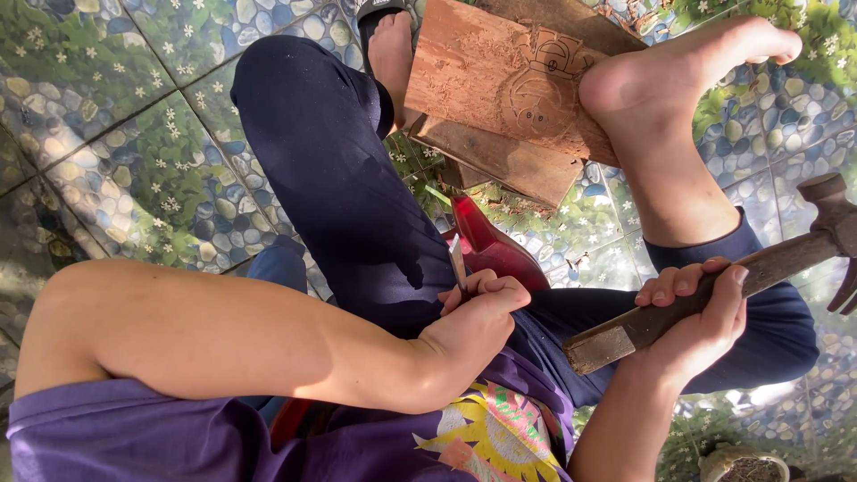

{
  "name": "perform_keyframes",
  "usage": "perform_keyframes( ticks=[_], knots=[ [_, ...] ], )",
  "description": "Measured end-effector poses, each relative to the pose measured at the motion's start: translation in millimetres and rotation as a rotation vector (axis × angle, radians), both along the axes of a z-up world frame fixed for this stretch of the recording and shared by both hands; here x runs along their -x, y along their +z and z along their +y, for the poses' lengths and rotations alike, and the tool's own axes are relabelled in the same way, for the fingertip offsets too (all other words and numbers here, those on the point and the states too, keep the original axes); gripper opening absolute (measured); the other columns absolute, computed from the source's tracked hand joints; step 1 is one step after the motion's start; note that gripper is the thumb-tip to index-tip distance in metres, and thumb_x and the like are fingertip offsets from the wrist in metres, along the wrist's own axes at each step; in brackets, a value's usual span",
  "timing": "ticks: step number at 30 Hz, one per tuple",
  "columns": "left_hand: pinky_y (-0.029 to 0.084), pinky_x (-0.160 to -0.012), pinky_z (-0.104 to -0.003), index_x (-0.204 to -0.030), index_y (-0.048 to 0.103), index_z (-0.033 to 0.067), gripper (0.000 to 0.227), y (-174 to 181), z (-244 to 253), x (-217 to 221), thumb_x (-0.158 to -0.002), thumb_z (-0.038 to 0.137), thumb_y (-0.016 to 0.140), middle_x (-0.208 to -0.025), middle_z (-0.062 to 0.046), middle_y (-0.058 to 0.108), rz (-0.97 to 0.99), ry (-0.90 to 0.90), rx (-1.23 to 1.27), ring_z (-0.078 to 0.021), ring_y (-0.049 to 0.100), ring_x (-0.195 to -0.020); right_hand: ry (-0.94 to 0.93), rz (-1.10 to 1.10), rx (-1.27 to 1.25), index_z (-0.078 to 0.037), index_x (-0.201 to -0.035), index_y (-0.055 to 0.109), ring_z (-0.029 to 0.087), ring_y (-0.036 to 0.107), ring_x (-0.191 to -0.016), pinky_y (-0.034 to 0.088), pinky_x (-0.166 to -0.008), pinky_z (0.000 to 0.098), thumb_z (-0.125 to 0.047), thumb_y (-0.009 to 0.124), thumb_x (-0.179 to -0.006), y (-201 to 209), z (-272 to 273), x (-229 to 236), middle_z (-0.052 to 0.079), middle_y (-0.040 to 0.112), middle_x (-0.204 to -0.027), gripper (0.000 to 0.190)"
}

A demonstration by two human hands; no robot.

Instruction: Carving a design into a wooden board using a hammer and a chisel.

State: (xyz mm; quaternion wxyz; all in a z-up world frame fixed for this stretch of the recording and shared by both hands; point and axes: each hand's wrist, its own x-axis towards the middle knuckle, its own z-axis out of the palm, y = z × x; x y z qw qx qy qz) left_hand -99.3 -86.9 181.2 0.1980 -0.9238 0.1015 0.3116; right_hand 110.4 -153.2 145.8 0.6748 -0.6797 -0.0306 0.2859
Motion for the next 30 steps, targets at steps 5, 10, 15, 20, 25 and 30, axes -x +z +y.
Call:
perform_keyframes(
  ticks=[5, 10, 15, 20, 25, 30],
  knots=[
    [0.020, -0.084, -0.034, -0.067, 0.054, 0.0195, 0.027, -6, -1, 5, -0.083, -0.001, 0.047, -0.067, 0.004, 0.041, -0.005, -0.024, -0.053, -0.0142, 0.035, -0.075, 0.012, -0.010, -0.007, -0.015, -0.094, 0.060, 0.009, 0.042, -0.054, 0.038, -0.049, 0.0245, -0.035, 0.061, -0.103, -2, 1, 0, -0.003, 0.042, -0.068, 0.022],
    [0.026, -0.080, -0.037, -0.067, 0.058, 0.0168, 0.030, -3, 7, 9, -0.086, -0.004, 0.047, -0.063, 0.003, 0.039, 0.047, -0.051, -0.024, -0.0166, 0.036, -0.071, 0.019, -0.004, -0.003, -0.016, -0.096, 0.060, 0.009, 0.042, -0.054, 0.038, -0.049, 0.0244, -0.035, 0.061, -0.103, 1, 0, -1, -0.003, 0.042, -0.069, 0.021],
    [0.052, -0.054, -0.042, -0.091, 0.075, 0.0120, 0.019, -22, 57, 31, -0.084, 0.023, 0.061, -0.087, -0.006, 0.072, 0.421, 0.721, 0.981, -0.0308, 0.070, -0.074, 0.027, -0.028, 0.053, -0.016, -0.095, 0.058, 0.009, 0.040, -0.054, 0.036, -0.050, 0.0233, -0.035, 0.059, -0.103, 3, -3, -8, -0.003, 0.041, -0.069, 0.021],
    [0.042, -0.063, -0.037, -0.067, 0.063, 0.0087, 0.040, -38, 123, 64, -0.086, 0.044, 0.059, -0.067, -0.003, 0.064, 0.382, 1.115, 1.157, -0.0213, 0.057, -0.063, 0.014, -0.010, 0.067, -0.016, -0.095, 0.059, 0.008, 0.041, -0.055, 0.036, -0.051, 0.0234, -0.036, 0.060, -0.103, 4, -2, -7, -0.003, 0.041, -0.070, 0.022],
    [0.034, -0.052, -0.034, -0.061, 0.053, 0.0090, 0.050, -46, 118, 77, -0.095, 0.043, 0.065, -0.056, -0.003, 0.056, 0.223, 1.457, 1.173, -0.0175, 0.045, -0.048, 0.045, -0.013, 0.062, -0.014, -0.095, 0.057, 0.009, 0.040, -0.054, 0.038, -0.050, 0.0239, -0.034, 0.059, -0.104, 6, -5, -3, -0.002, 0.042, -0.069, 0.021],
    [0.047, -0.051, -0.045, -0.068, 0.062, 0.0119, 0.029, -76, 87, 95, -0.091, 0.028, 0.061, -0.063, -0.009, 0.064, -0.142, 1.198, 0.835, -0.0335, 0.062, -0.054, 0.066, -0.025, 0.073, -0.014, -0.096, 0.057, 0.009, 0.042, -0.054, 0.040, -0.048, 0.0246, -0.033, 0.058, -0.106, 8, -3, 0, -0.002, 0.042, -0.068, 0.022]
  ],
)
